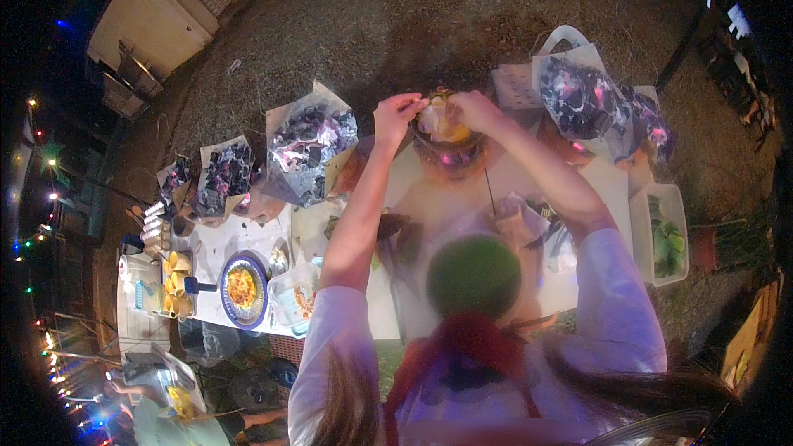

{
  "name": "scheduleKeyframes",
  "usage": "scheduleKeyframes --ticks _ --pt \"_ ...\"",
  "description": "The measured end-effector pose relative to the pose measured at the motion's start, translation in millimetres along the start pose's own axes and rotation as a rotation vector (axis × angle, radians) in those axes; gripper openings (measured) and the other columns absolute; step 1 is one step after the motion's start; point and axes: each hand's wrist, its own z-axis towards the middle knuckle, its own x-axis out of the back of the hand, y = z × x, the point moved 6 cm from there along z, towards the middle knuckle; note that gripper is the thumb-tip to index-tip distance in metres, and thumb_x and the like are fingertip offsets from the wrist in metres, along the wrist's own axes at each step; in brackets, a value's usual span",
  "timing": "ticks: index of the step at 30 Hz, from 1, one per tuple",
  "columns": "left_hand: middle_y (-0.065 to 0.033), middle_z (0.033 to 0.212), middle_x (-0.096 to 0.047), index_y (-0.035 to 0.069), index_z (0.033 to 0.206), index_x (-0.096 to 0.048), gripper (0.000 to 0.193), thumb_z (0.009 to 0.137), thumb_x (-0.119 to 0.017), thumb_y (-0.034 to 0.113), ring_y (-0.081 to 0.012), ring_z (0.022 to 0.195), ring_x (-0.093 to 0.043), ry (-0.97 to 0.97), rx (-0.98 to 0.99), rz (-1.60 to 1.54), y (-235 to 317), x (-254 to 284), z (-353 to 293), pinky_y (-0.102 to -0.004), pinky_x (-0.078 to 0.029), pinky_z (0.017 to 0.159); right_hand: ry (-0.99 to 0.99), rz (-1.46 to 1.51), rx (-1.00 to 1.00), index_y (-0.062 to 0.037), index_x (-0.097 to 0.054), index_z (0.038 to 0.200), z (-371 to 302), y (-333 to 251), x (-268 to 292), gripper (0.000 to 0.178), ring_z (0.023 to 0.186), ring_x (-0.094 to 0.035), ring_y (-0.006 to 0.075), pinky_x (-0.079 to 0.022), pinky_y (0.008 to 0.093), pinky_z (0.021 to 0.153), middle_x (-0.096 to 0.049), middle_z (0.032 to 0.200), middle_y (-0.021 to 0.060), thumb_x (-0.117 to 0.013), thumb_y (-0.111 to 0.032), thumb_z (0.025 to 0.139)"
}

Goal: The person assembles a street food item at a night market stall. They open a container, scoop a yellow mixture into a bowl, add a brown crumbly topping, and use tongs to place additional ingredients into the bowl.

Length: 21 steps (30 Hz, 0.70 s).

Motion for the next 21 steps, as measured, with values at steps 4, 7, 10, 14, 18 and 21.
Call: scheduleKeyframes --ticks 4,7,10,14,18,21 --pt "-0.0119 0.081 -0.068 0.002 0.095 -0.068 0.032 0.073 -0.074 0.024 -0.0116 0.071 -0.063 -0.006 -0.017 0.004 3 -1 0 -0.0249 -0.050 0.065 0.029 -0.187 0.020 -0.0061 -0.067 0.087 -1 -3 4 0.019 0.082 -0.063 0.0311 -0.050 0.0390 0.074 -0.064 0.085 0.0165 -0.064 -0.011 0.069" --pt "-0.0108 0.081 -0.068 0.002 0.095 -0.068 0.031 0.073 -0.074 0.024 -0.0120 0.071 -0.064 0.018 -0.056 0.087 5 0 0 -0.0253 -0.050 0.066 0.003 -0.184 -0.052 -0.0083 -0.067 0.088 2 2 8 0.020 0.083 -0.063 0.0311 -0.050 0.0401 0.074 -0.064 0.087 0.0151 -0.064 -0.011 0.068" --pt "-0.0098 0.081 -0.068 0.003 0.095 -0.068 0.029 0.074 -0.073 0.023 -0.0125 0.072 -0.064 0.002 -0.040 0.061 1 -1 3 -0.0253 -0.050 0.066 0.017 -0.186 -0.050 -0.0108 -0.068 0.087 3 3 12 0.020 0.085 -0.062 0.0305 -0.050 0.0409 0.074 -0.065 0.089 0.0132 -0.063 -0.011 0.068" --pt "-0.0073 0.083 -0.068 0.001 0.096 -0.067 0.032 0.075 -0.073 0.024 -0.0087 0.075 -0.062 -0.044 -0.057 -0.011 -2 -6 4 -0.0236 -0.050 0.071 -0.034 -0.197 -0.136 -0.0104 -0.068 0.086 -6 5 8 0.017 0.084 -0.062 0.0313 -0.050 0.0417 0.073 -0.065 0.087 0.0133 -0.061 -0.017 0.072" --pt "-0.0069 0.082 -0.068 0.001 0.090 -0.067 0.027 0.075 -0.073 0.022 -0.0099 0.074 -0.063 -0.051 -0.033 -0.001 0 -10 5 -0.0237 -0.050 0.070 -0.035 -0.330 -0.172 -0.0116 -0.067 0.086 -13 -3 9 0.016 0.086 -0.061 0.0303 -0.049 0.0426 0.073 -0.064 0.088 0.0125 -0.059 -0.017 0.074" --pt "-0.0083 0.080 -0.068 0.002 0.087 -0.067 0.025 0.073 -0.073 0.022 -0.0127 0.073 -0.065 -0.098 -0.085 0.146 6 -15 10 -0.0252 -0.050 0.069 0.101 -0.454 -0.100 -0.0131 -0.067 0.090 -16 -16 26 0.017 0.084 -0.061 0.0310 -0.049 0.0428 0.072 -0.062 0.089 0.0120 -0.059 -0.020 0.077"
